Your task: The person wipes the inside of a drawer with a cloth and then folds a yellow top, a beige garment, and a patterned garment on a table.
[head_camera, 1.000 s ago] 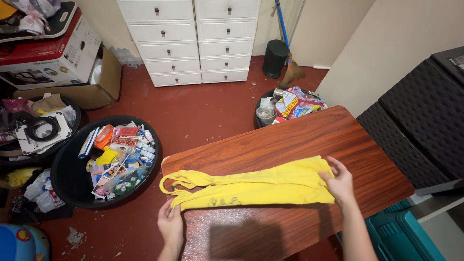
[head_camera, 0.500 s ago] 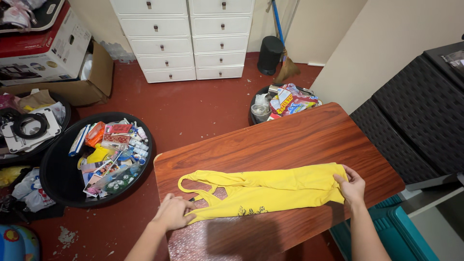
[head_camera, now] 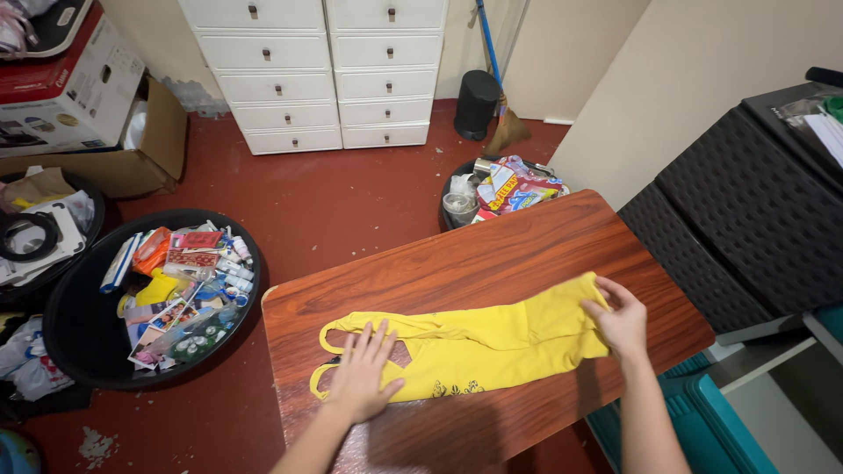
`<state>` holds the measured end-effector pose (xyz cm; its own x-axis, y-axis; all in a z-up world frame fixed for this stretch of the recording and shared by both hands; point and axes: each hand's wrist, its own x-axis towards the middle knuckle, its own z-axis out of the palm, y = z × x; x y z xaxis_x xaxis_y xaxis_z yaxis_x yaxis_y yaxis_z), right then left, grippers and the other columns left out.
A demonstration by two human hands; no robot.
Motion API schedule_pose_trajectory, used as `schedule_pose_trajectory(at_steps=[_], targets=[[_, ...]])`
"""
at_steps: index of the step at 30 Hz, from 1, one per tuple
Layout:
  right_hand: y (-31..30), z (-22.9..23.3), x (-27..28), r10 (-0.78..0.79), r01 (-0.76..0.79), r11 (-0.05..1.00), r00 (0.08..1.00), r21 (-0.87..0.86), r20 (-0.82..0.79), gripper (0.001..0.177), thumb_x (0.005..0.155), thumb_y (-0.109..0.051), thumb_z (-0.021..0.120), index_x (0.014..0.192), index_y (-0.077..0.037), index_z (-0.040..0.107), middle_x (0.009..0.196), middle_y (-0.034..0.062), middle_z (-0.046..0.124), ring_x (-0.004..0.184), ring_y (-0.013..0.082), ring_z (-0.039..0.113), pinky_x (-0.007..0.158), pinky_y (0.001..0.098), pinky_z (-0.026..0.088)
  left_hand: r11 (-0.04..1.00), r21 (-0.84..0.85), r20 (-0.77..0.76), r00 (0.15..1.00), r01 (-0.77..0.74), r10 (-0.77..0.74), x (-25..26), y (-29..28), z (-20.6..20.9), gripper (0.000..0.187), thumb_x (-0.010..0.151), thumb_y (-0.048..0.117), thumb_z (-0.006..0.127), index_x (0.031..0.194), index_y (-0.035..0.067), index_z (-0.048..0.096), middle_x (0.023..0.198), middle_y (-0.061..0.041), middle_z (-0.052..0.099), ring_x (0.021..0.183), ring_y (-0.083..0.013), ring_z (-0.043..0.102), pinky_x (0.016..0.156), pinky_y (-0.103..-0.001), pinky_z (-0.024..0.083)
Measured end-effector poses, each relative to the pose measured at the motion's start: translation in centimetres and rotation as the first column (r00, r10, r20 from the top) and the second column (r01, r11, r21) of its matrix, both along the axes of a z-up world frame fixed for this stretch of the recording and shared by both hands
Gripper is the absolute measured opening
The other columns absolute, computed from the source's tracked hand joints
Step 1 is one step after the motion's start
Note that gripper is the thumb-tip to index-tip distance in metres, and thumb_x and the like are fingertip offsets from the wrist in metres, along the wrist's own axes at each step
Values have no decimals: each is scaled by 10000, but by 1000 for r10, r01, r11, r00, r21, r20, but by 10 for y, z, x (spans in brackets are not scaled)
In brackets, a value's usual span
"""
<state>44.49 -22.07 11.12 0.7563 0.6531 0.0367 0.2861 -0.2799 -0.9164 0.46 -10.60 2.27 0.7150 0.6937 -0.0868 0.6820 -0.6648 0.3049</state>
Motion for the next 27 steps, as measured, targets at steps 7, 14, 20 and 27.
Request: schedule_pose_trajectory(at_steps=[7,14,20,27], targets=[[42,35,-101,277,-277,934,960,225,30,547,752,78,773,1279,-15,662,1041,60,645,944,130,660,844,277,580,988,-140,-158,986,-68,46,28,0,-25,839,948,611,490,1618,240,148,1702,-83,52,1556,-385,-14,1235,-559,26],[77,56,-241,374,-401,901,911,165,172,560,734,92,673,1277,-43,649,978,40,673,825,118,689,729,279,580,997,-29,317,947,67,-54,33,14,-27,825,933,514,611,1551,40,339,1666,-162,242,1537,-411,127,1211,-535,79],[70,65,-213,284,-319,937,933,140,223,558,719,87,690,1256,-64,678,936,36,709,837,128,678,740,280,579,963,-156,259,950,219,-174,86,8,-11,989,816,445,747,1553,-17,274,1563,-218,348,1501,-337,256,1221,-492,102],[26,97,-94,119,-149,967,981,207,153,545,784,105,717,1308,-24,638,1005,45,688,883,118,672,773,277,582,924,-202,-79,935,324,-345,106,-8,14,812,862,557,651,1545,184,418,1547,-121,427,1499,-305,320,1303,-471,109]])
